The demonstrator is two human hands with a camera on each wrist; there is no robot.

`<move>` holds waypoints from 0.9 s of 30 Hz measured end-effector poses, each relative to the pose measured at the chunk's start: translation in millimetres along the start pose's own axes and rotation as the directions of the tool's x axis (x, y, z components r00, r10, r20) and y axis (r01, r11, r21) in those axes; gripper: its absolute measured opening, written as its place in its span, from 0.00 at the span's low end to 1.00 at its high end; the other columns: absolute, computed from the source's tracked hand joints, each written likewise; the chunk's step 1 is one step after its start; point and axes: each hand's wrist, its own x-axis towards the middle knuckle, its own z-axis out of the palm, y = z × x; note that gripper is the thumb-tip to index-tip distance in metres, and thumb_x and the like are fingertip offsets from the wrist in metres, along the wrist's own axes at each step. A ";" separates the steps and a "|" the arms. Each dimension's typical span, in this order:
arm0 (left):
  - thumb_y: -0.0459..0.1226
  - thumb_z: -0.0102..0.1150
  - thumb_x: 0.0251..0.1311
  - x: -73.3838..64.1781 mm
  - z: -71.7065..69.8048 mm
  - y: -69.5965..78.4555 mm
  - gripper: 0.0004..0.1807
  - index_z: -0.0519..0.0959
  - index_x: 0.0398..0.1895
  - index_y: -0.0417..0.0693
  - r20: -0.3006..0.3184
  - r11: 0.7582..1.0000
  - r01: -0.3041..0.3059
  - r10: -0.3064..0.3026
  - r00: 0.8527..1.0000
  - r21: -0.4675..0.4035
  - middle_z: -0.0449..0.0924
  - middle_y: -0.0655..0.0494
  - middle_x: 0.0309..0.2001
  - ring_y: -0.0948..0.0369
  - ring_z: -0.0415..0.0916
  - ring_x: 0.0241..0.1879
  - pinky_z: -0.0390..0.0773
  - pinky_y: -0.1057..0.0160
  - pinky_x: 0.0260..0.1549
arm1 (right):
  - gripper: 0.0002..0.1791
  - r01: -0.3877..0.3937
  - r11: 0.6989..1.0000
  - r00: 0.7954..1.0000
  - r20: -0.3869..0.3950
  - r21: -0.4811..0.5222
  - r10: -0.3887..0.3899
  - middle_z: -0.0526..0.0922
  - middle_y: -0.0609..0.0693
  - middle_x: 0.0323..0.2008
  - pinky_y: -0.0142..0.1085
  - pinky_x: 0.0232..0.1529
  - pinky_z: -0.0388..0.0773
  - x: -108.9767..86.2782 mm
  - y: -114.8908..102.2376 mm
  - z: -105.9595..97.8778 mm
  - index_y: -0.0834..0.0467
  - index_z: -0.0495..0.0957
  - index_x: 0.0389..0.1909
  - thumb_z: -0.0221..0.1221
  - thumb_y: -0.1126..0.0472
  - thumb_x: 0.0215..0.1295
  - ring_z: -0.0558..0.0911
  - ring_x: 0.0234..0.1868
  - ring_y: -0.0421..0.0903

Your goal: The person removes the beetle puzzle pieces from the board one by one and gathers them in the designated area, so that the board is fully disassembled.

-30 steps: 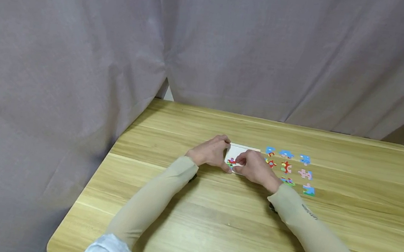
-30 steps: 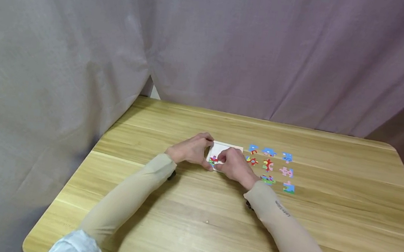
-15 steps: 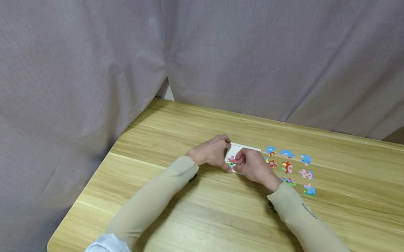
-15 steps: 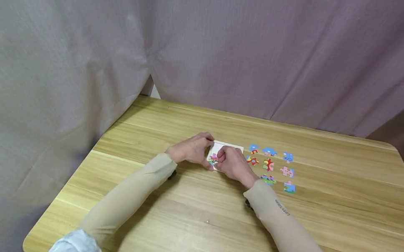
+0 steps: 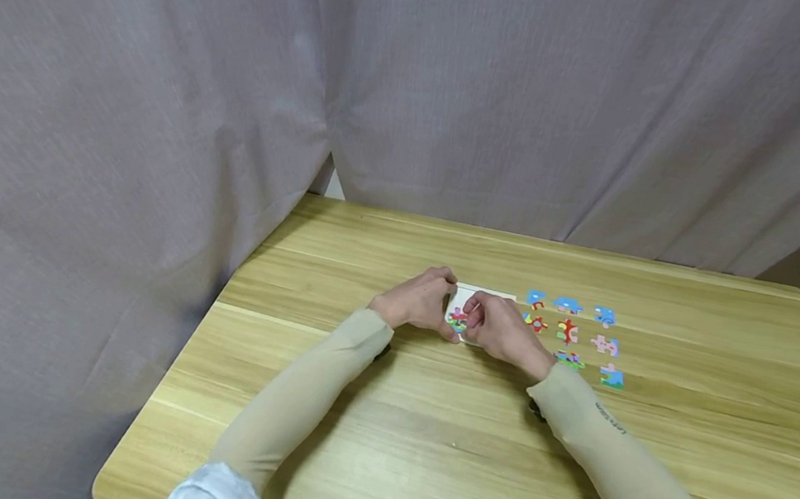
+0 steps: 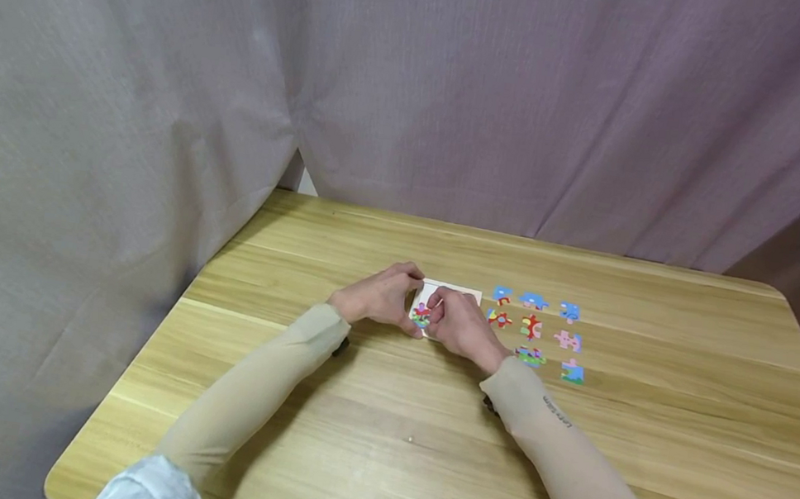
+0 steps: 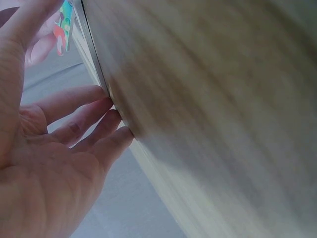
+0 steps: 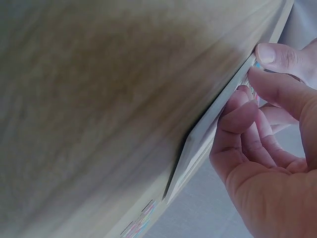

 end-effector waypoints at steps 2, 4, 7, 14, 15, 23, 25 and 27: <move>0.55 0.87 0.50 -0.2 -0.5 0.8 0.46 0.82 0.68 0.40 0.000 1.000 0.001 -0.001 1.000 -0.003 0.73 0.50 0.77 0.52 0.72 0.77 0.74 0.62 0.78 | 0.13 0.000 1.000 1.000 -0.003 0.001 0.000 0.87 0.52 0.32 0.34 0.39 0.78 -0.4 -0.5 0.0 0.64 0.82 0.44 0.65 0.74 0.57 0.81 0.32 0.41; 0.55 0.87 0.50 -0.4 -0.9 1.3 0.46 0.82 0.68 0.39 0.000 1.000 0.001 -0.001 1.000 -0.005 0.73 0.50 0.77 0.52 0.72 0.77 0.74 0.62 0.78 | 0.13 -0.001 1.000 1.000 -0.005 0.001 0.001 0.87 0.52 0.31 0.34 0.39 0.78 -0.7 -0.5 0.1 0.64 0.83 0.44 0.66 0.73 0.57 0.81 0.32 0.41; 0.55 0.87 0.51 -0.7 -1.4 2.1 0.46 0.82 0.68 0.39 0.003 1.000 0.002 -0.002 1.000 -0.009 0.72 0.49 0.77 0.52 0.72 0.77 0.75 0.61 0.78 | 0.13 -0.004 1.000 1.000 -0.004 0.006 0.004 0.88 0.52 0.32 0.34 0.41 0.78 -0.3 -0.4 0.3 0.65 0.84 0.44 0.69 0.73 0.58 0.82 0.33 0.41; 0.56 0.86 0.52 -0.4 -1.7 3.0 0.45 0.82 0.68 0.40 0.009 1.000 0.003 -0.003 1.000 -0.005 0.72 0.49 0.77 0.51 0.71 0.78 0.74 0.60 0.79 | 0.13 -0.013 1.000 1.000 0.008 0.008 0.013 0.88 0.52 0.32 0.35 0.40 0.80 -0.4 -1.3 -0.9 0.66 0.84 0.45 0.69 0.72 0.59 0.82 0.33 0.41; 0.56 0.86 0.52 -0.5 -1.8 3.2 0.46 0.82 0.69 0.40 0.011 1.000 0.006 -0.006 1.000 -0.009 0.72 0.50 0.78 0.51 0.71 0.78 0.74 0.60 0.79 | 0.13 -0.014 1.000 1.000 0.007 0.010 0.014 0.88 0.52 0.32 0.35 0.40 0.80 -0.8 -1.0 -1.1 0.66 0.84 0.45 0.69 0.72 0.58 0.82 0.33 0.41; 0.57 0.86 0.52 -0.8 -1.1 2.5 0.43 0.83 0.65 0.42 0.023 0.999 0.031 -0.031 0.999 -0.020 0.70 0.51 0.78 0.52 0.69 0.79 0.76 0.60 0.77 | 0.13 -0.053 0.997 0.999 0.005 0.052 0.053 0.87 0.52 0.31 0.33 0.40 0.79 -4.8 4.7 -3.2 0.67 0.83 0.44 0.70 0.72 0.58 0.81 0.33 0.42; 0.57 0.86 0.52 -1.0 -1.4 2.1 0.42 0.83 0.65 0.42 0.023 0.999 0.034 -0.034 0.999 -0.020 0.70 0.51 0.78 0.52 0.69 0.79 0.76 0.60 0.77 | 0.13 -0.056 0.997 0.998 0.006 0.062 0.055 0.87 0.52 0.31 0.33 0.39 0.78 -6.4 6.2 -4.4 0.67 0.83 0.44 0.70 0.72 0.57 0.81 0.33 0.41; 0.57 0.86 0.52 -1.2 -1.7 1.9 0.43 0.83 0.65 0.42 0.024 0.999 0.034 -0.034 0.999 -0.017 0.70 0.51 0.78 0.52 0.69 0.79 0.76 0.60 0.77 | 0.13 -0.057 0.996 0.998 0.004 0.068 0.057 0.87 0.52 0.31 0.32 0.38 0.78 -8.1 7.8 -5.6 0.67 0.83 0.44 0.70 0.71 0.57 0.81 0.32 0.41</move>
